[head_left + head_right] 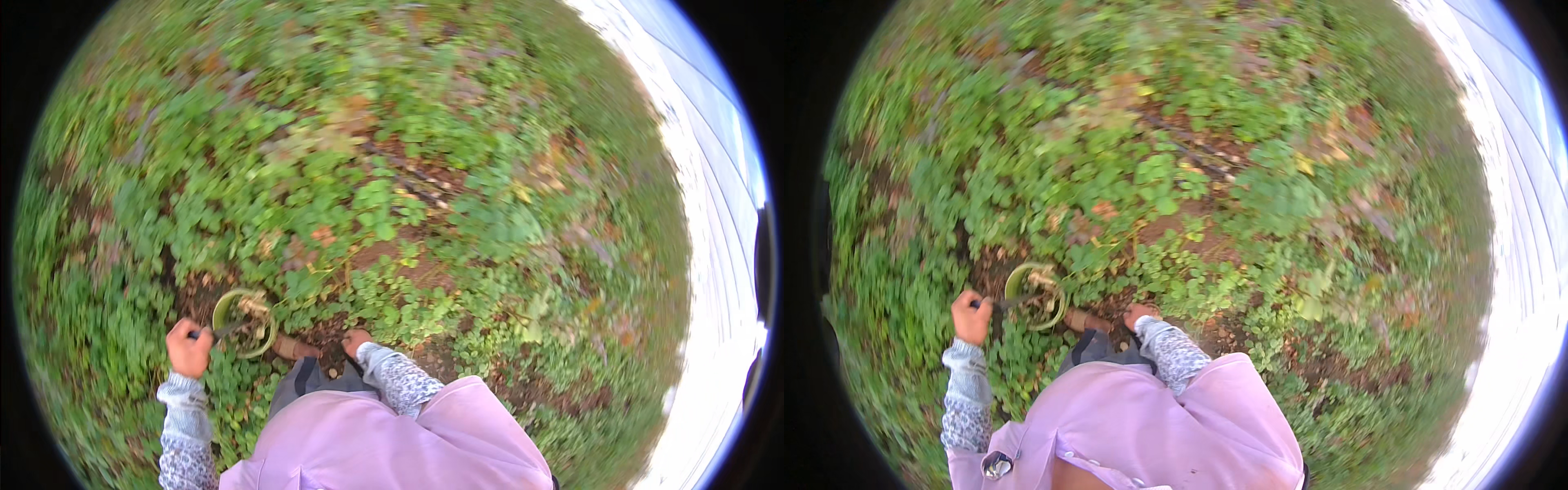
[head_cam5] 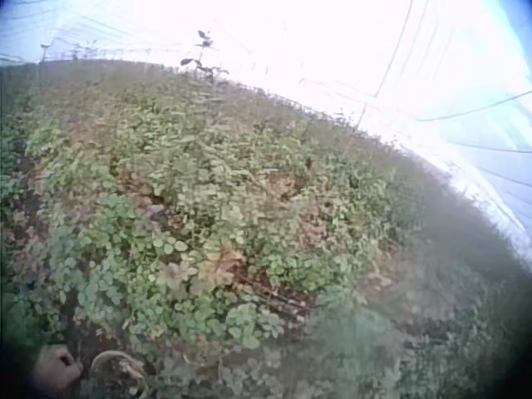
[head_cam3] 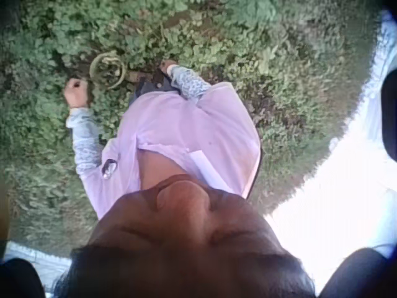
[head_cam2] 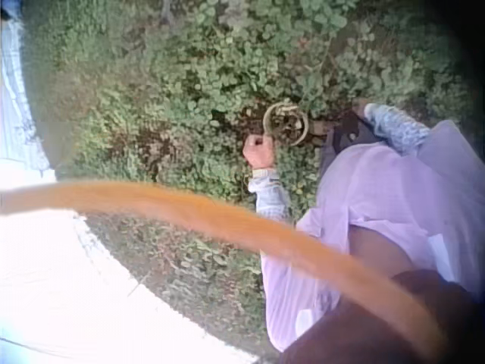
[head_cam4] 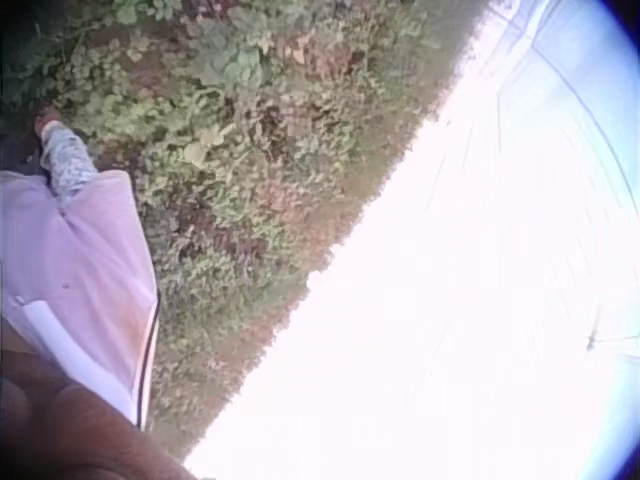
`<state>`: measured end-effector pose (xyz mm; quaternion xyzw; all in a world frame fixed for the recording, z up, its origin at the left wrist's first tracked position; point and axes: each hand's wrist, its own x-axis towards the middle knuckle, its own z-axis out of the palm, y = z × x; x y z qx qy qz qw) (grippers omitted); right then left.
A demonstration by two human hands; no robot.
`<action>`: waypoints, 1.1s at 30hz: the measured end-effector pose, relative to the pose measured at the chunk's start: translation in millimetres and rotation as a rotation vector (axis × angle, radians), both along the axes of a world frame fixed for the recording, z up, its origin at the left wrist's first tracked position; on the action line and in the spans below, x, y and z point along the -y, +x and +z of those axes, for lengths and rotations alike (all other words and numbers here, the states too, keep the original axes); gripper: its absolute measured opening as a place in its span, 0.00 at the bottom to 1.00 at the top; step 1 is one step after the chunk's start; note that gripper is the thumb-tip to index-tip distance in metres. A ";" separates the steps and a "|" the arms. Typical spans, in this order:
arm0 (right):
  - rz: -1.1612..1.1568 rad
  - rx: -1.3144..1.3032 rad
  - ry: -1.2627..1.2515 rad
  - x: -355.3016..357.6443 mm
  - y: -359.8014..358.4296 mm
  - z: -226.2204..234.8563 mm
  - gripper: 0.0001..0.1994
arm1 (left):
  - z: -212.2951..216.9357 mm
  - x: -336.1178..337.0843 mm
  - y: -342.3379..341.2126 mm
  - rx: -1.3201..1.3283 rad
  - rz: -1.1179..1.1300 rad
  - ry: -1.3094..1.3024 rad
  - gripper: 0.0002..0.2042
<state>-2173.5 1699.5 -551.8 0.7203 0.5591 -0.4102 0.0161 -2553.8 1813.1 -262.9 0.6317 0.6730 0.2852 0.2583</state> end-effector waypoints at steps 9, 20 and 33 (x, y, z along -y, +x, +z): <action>-0.260 -0.237 0.057 6.5 93.4 54.4 0.17 | 5.8 20.9 17.7 -0.110 0.024 -0.076 0.12; -0.405 -0.016 0.001 121.3 279.3 -16.6 0.17 | 29.9 25.8 4.5 -0.365 0.129 -0.105 0.07; -0.365 -0.071 0.031 164.0 307.1 -112.2 0.20 | 95.1 19.0 18.5 -0.396 0.078 -0.066 0.06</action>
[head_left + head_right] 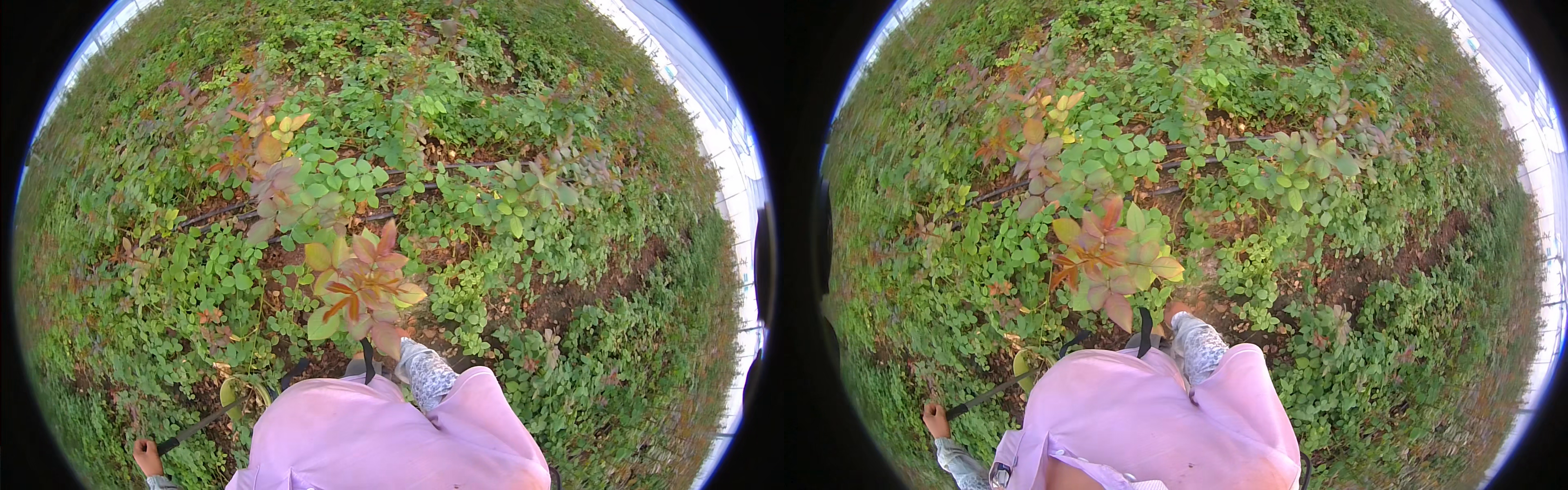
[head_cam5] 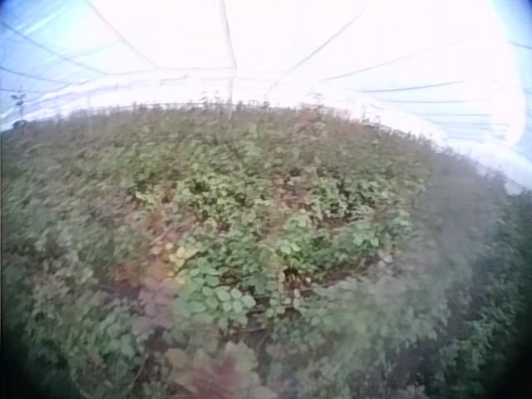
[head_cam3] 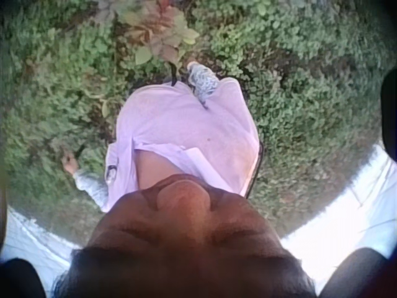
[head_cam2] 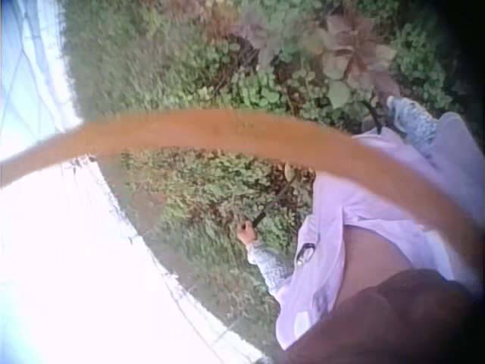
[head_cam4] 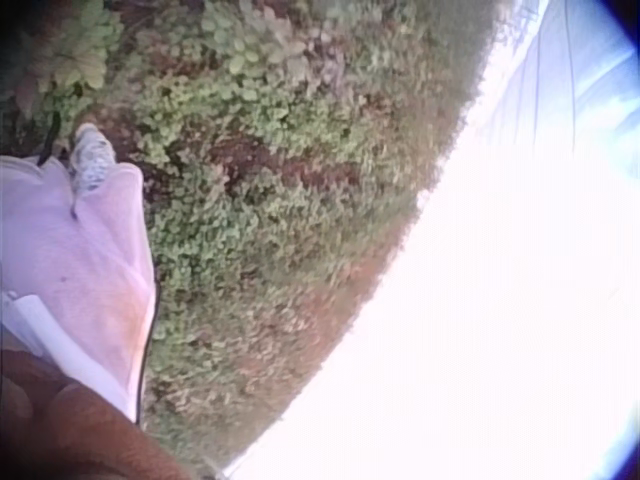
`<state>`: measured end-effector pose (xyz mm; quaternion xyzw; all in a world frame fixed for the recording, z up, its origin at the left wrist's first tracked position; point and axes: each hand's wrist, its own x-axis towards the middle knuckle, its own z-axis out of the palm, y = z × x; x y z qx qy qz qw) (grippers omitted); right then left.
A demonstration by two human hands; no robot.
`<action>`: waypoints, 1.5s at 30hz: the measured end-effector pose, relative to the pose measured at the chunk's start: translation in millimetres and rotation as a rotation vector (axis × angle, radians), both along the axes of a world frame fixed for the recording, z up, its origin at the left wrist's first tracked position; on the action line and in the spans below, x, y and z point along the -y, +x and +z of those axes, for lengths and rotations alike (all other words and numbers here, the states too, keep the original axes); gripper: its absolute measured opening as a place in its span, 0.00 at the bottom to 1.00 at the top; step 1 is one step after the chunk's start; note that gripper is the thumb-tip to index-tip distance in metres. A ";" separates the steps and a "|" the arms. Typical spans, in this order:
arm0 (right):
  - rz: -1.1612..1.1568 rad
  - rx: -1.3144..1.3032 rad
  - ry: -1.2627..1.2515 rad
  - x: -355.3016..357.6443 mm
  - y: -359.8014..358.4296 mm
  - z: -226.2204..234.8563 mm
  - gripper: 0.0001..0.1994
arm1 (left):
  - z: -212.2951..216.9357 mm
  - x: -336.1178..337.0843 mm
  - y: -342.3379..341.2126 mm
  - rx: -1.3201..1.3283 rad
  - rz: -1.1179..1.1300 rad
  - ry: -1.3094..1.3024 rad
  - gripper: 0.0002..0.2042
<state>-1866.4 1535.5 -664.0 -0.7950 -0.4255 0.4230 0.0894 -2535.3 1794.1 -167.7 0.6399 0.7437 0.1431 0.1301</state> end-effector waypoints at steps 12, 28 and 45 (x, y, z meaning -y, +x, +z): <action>0.161 0.186 -0.147 -59.0 -0.9 104.2 0.19 | 27.4 49.4 -36.3 0.192 0.080 0.075 0.04; -0.276 -0.352 -0.275 -73.4 -34.9 84.1 0.13 | 129.2 90.0 2.1 0.200 0.218 0.225 0.03; -0.217 -0.364 -0.095 -125.2 -92.6 145.8 0.09 | -67.1 76.4 22.7 0.202 0.362 0.057 0.08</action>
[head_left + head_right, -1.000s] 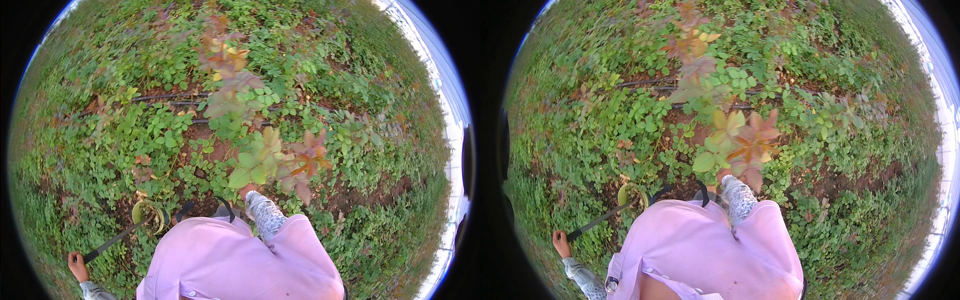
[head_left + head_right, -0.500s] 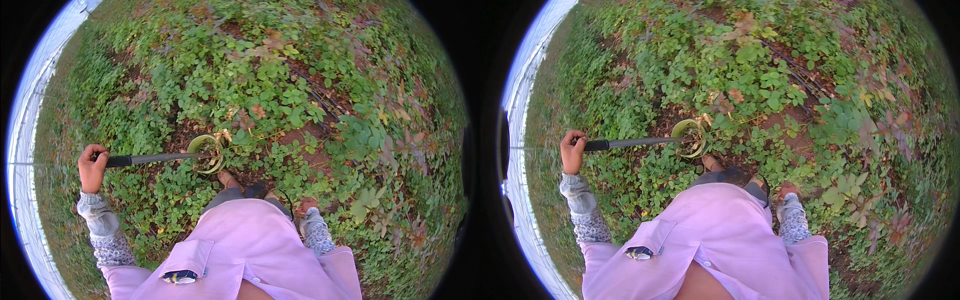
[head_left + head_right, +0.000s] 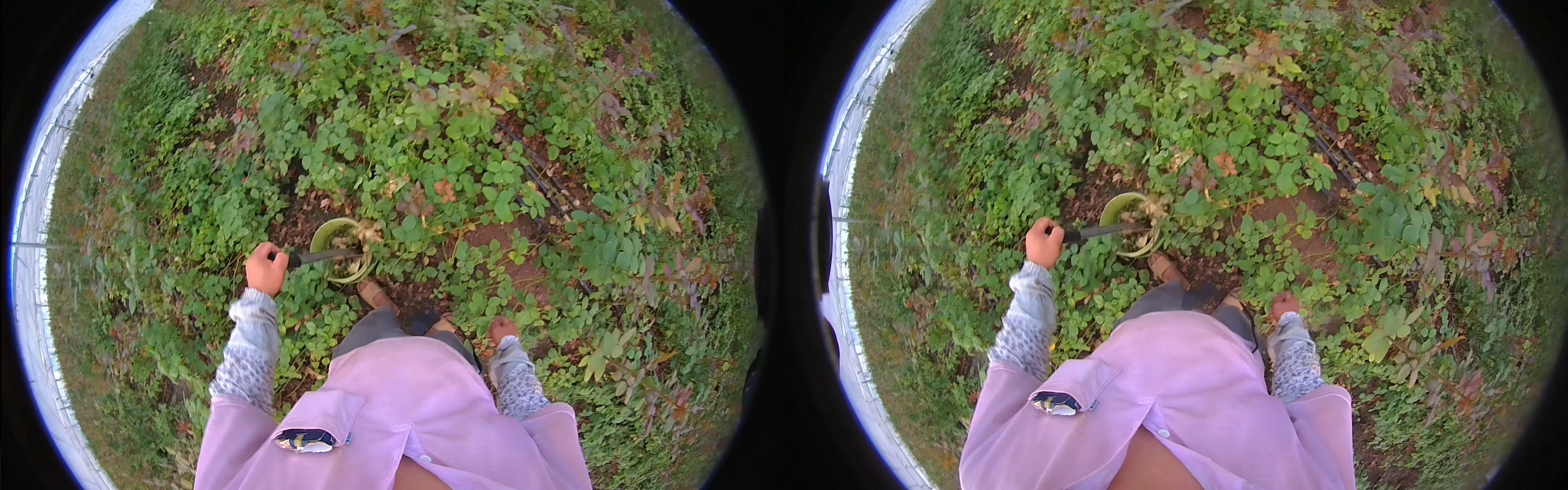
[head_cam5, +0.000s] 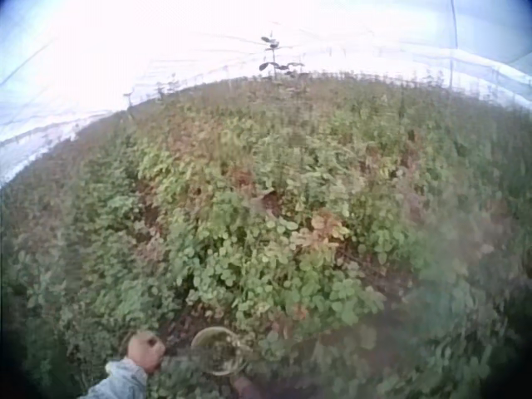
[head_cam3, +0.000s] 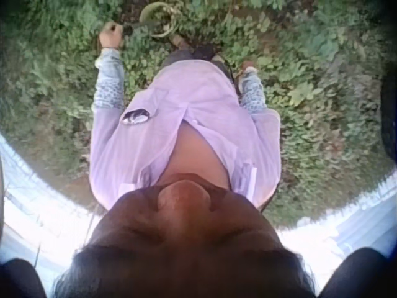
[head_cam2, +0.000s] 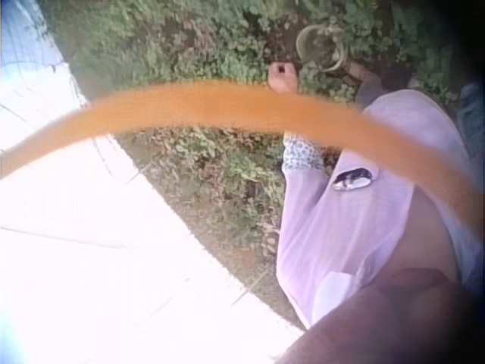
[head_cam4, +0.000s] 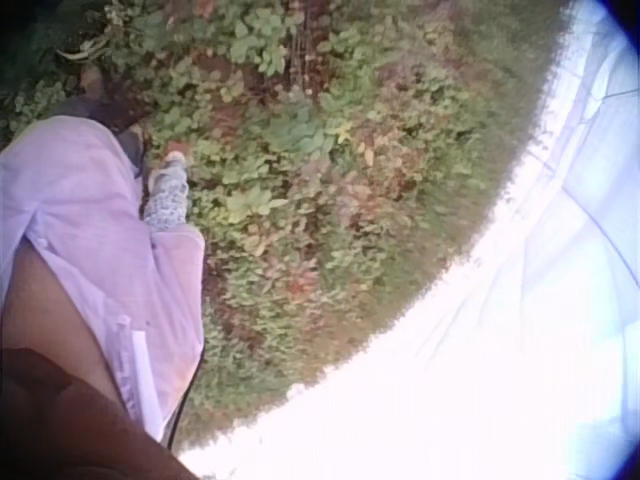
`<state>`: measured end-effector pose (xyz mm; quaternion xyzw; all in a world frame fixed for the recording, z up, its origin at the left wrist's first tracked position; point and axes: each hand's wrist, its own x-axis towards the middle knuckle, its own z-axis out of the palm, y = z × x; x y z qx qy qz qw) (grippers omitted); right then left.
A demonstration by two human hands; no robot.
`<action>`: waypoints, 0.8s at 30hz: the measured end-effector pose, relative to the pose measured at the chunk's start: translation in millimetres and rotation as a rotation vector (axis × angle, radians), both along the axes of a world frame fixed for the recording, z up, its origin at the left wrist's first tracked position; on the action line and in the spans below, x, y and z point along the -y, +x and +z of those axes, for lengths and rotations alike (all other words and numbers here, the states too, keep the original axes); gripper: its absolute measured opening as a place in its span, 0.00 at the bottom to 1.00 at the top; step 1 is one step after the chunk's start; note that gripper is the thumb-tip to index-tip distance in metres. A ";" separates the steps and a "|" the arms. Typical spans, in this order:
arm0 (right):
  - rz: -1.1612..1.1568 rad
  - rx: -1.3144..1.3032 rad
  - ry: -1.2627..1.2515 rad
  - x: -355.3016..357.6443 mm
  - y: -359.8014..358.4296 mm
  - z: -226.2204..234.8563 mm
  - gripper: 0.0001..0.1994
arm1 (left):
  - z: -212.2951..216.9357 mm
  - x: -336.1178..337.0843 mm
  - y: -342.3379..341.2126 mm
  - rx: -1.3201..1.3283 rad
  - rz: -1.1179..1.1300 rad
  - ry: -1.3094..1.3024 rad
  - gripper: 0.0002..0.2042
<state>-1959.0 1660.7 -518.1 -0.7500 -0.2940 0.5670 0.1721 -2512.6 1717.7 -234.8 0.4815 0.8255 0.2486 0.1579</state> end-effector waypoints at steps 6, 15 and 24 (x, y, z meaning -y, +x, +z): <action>0.232 0.195 0.015 3.5 -8.3 -20.7 0.14 | -18.6 -13.2 25.7 0.026 -0.035 0.108 0.08; 0.291 0.142 0.242 -34.7 -51.9 23.5 0.16 | -5.2 -1.7 92.9 0.033 -0.110 0.092 0.12; 0.569 -0.582 0.351 -77.8 -185.4 193.1 0.21 | 43.1 12.4 177.2 -0.063 -0.351 0.185 0.12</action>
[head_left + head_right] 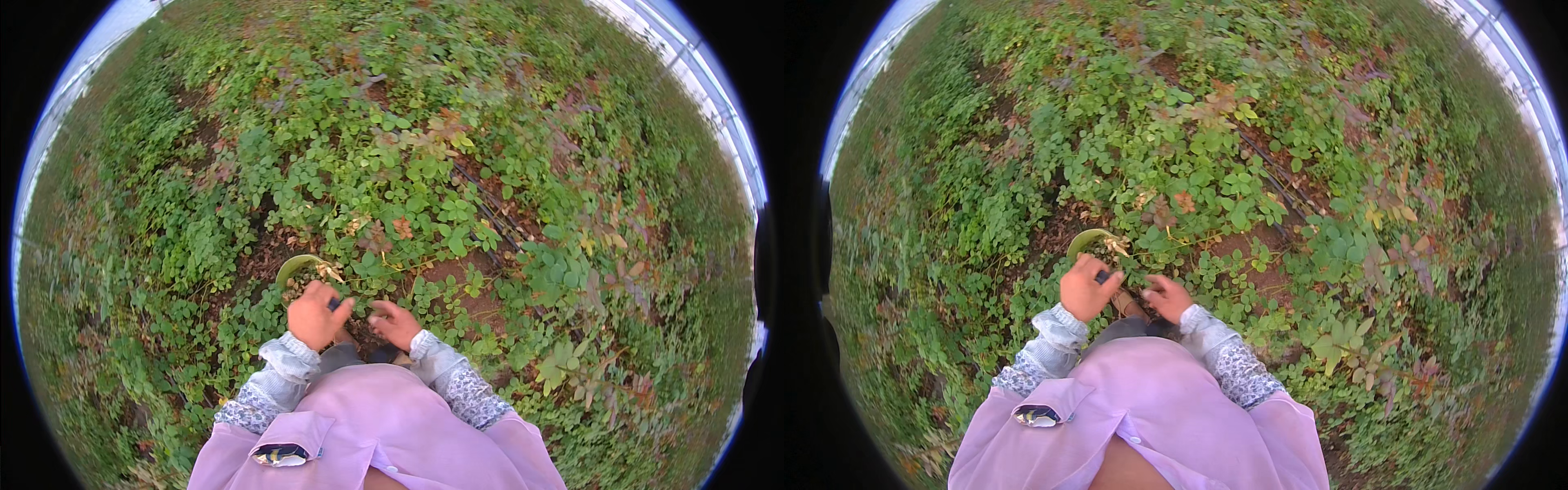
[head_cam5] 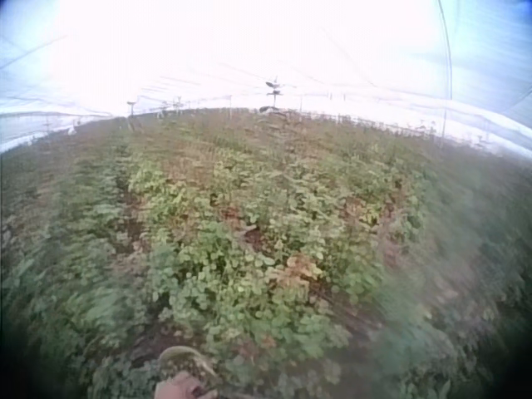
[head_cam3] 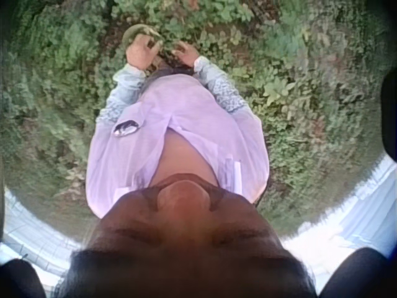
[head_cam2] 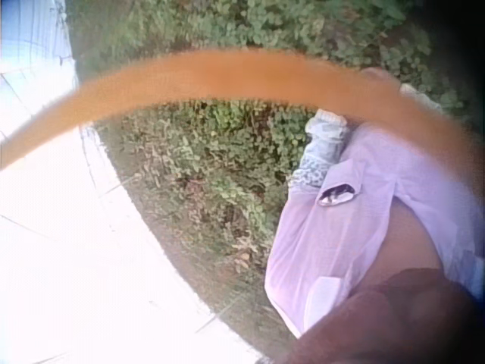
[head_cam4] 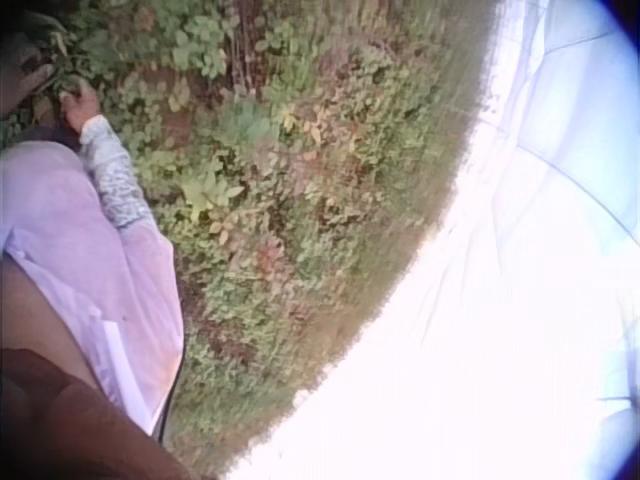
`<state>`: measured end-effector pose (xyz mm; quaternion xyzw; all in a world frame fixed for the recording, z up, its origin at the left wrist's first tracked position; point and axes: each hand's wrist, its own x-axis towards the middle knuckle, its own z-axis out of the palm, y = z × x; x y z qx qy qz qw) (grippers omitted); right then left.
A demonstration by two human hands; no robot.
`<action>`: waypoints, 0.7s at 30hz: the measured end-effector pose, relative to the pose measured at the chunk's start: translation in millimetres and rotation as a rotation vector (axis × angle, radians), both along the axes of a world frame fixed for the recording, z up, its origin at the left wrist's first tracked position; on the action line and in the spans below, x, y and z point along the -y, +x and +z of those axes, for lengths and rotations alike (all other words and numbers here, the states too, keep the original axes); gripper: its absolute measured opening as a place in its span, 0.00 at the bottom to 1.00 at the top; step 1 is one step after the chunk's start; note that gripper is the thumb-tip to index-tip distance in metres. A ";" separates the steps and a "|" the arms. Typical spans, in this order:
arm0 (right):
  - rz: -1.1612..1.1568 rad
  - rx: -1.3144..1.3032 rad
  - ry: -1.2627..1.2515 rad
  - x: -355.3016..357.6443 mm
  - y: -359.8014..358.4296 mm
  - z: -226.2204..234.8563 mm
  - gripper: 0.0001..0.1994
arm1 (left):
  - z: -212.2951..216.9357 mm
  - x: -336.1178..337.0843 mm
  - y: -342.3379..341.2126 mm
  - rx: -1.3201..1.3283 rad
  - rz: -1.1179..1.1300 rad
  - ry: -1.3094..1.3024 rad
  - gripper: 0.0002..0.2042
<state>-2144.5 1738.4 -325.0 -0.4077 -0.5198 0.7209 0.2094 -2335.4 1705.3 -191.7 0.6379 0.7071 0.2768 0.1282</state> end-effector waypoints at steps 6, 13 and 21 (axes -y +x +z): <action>0.204 -0.562 0.109 1.9 -73.9 -9.9 0.15 | 20.1 14.0 35.7 0.176 -0.234 -0.031 0.12; 0.110 0.079 0.437 4.6 -45.4 -39.0 0.18 | -48.1 49.6 -11.2 0.740 -0.038 -0.124 0.14; -0.083 0.321 -0.056 -15.9 -63.0 7.4 0.28 | -252.3 141.3 -114.2 0.635 0.549 -0.631 0.14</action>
